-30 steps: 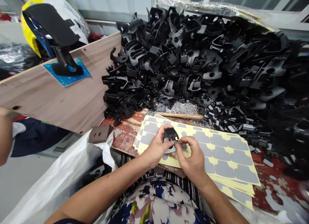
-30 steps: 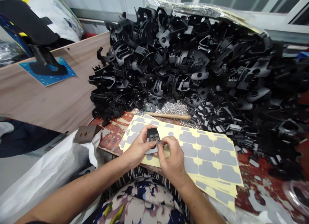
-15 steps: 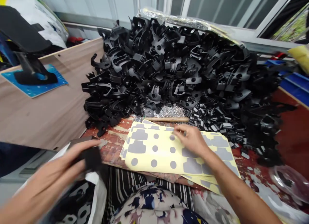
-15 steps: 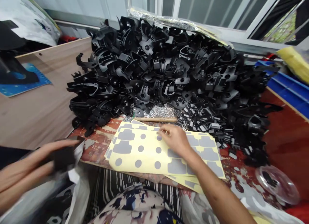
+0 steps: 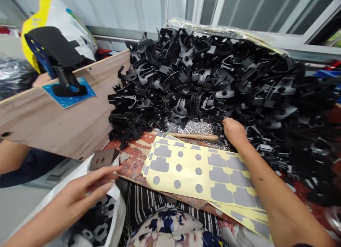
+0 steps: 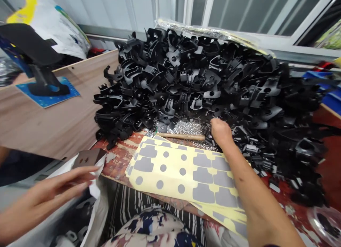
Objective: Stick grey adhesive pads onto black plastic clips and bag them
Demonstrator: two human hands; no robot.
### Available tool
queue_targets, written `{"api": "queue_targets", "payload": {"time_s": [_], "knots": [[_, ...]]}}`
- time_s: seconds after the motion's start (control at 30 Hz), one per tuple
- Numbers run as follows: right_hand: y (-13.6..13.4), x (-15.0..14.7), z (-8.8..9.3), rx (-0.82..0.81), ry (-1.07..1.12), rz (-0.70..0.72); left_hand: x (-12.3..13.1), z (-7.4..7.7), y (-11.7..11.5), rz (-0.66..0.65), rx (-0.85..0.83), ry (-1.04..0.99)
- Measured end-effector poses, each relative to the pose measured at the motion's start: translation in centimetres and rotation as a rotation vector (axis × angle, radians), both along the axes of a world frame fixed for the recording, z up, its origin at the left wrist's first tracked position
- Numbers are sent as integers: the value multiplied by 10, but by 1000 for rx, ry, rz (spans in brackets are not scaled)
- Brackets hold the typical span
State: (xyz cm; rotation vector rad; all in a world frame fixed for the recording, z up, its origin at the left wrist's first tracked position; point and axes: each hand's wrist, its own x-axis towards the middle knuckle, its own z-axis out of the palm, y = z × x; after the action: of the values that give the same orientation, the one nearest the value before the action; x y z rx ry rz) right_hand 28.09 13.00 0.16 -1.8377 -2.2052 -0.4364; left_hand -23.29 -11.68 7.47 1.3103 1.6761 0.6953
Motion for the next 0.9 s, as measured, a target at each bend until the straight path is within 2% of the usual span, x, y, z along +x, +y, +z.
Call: {"api": "queue_targets", "payload": {"time_s": [0.1,0.17,0.23,0.27,0.3,0.33,0.4,0.5,0.6,0.73,0.8,0.9], "knots": [[-35,0,2,222,114,29,56,-11,26,-174,-159,-401],[-71,-18,-2,395,215,155,96,-23,46,-194,-265,-698],[-112,-51,-10,432,275,385,128,-35,65,-210,-366,-953],[-131,-71,-14,395,303,545,139,-40,73,-215,-392,-1029],[-147,-91,-17,313,325,707,146,-44,81,-207,-392,-1060],[-161,-111,-18,271,371,786,149,-47,89,-188,-366,-1051],[-178,-145,-17,173,502,724,146,-50,103,-115,-256,-962],[-189,-181,-12,-28,734,512,131,-53,125,-31,-102,-847],[-193,-202,-18,-236,818,524,121,-59,142,-88,-140,-792],[-196,-214,-32,-360,840,522,126,-73,153,-162,-241,-764],[-199,-213,-26,-480,922,502,129,-80,155,-172,-246,-769],[-207,-208,3,-810,1066,565,129,-83,157,-165,-238,-793]]}}
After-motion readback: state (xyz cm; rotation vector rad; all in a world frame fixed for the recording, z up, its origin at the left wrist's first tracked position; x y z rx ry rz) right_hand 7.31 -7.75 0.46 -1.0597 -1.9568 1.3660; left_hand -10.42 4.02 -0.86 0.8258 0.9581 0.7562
